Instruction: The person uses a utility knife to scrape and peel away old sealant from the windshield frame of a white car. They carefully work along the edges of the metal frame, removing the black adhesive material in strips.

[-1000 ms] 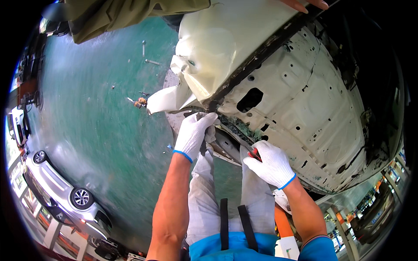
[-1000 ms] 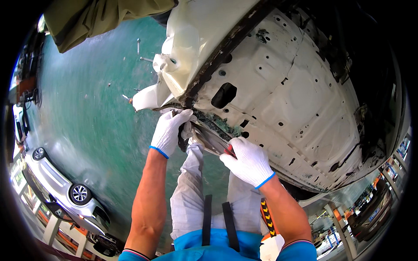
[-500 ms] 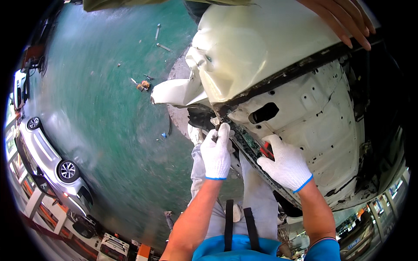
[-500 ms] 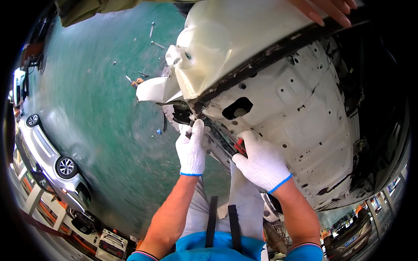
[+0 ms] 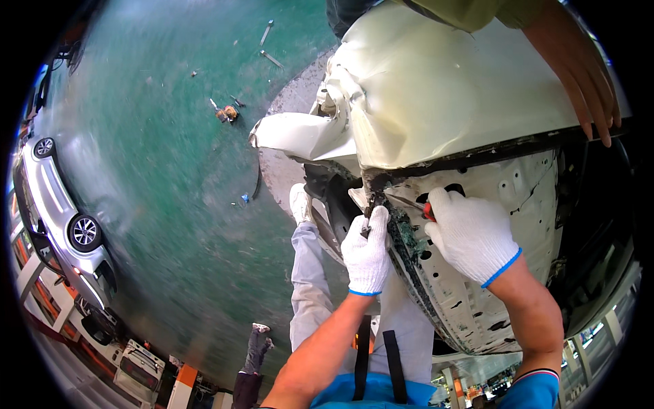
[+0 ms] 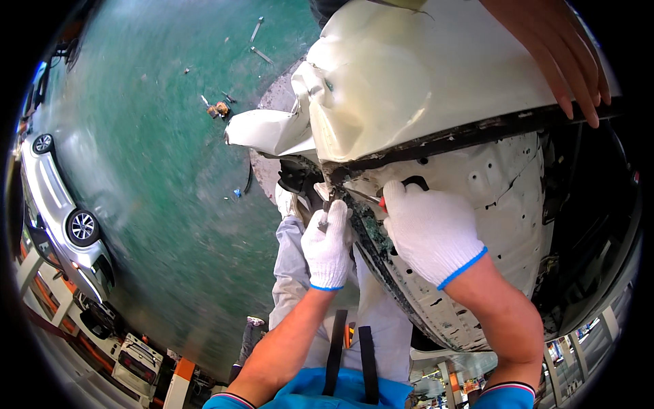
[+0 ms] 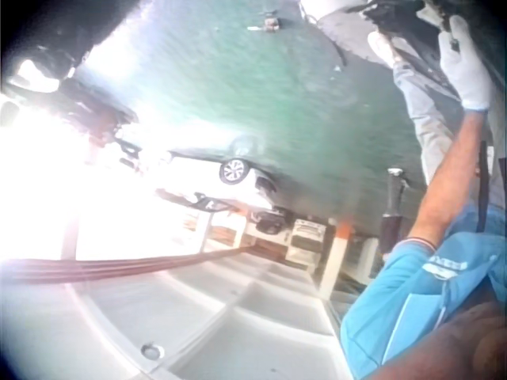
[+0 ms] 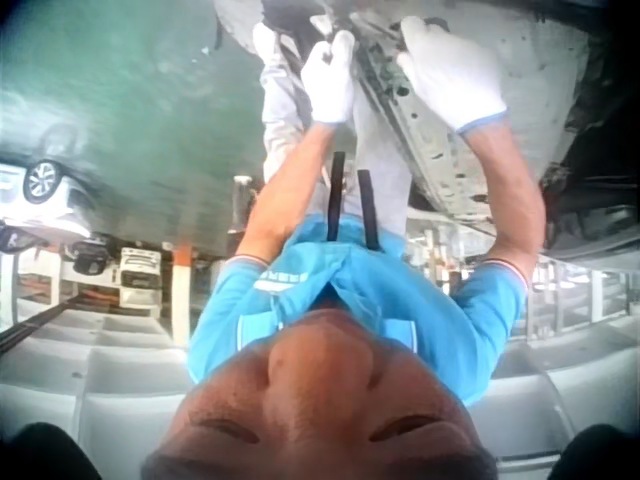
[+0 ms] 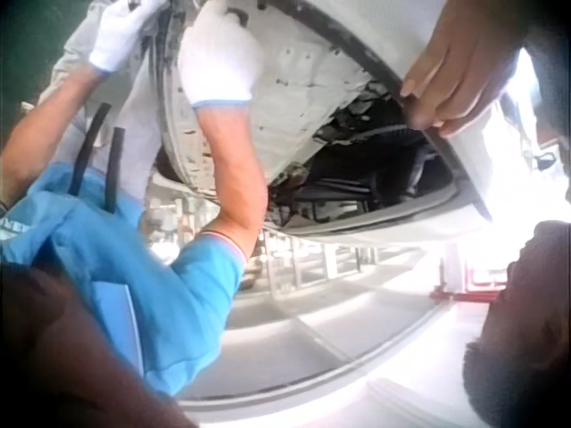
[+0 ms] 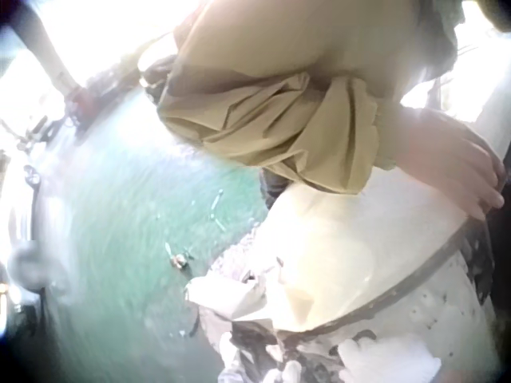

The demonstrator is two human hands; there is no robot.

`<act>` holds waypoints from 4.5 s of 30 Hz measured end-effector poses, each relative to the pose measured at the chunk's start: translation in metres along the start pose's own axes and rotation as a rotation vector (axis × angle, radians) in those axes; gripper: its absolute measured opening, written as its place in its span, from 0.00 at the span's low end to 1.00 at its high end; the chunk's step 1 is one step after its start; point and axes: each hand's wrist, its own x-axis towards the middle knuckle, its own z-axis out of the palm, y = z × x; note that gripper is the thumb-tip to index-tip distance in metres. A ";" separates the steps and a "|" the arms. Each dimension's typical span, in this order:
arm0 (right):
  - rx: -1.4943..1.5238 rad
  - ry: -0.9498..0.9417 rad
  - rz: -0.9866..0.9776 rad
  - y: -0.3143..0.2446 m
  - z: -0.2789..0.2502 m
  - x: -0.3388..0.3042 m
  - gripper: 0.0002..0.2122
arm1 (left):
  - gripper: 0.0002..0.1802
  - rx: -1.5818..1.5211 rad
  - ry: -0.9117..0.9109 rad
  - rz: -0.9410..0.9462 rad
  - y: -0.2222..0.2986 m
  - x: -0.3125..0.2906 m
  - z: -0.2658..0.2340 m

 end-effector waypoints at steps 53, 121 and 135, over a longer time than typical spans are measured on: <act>-0.572 -0.168 -0.107 -0.046 -0.012 0.059 0.03 | 0.17 0.127 -0.076 0.139 -0.005 0.009 -0.016; -0.383 -0.170 -0.085 -0.033 -0.014 0.053 0.06 | 0.17 0.099 -0.268 0.075 -0.005 0.030 -0.033; -0.318 -0.130 -0.114 -0.014 0.000 0.026 0.04 | 0.16 0.074 -0.380 -0.065 0.004 0.038 -0.044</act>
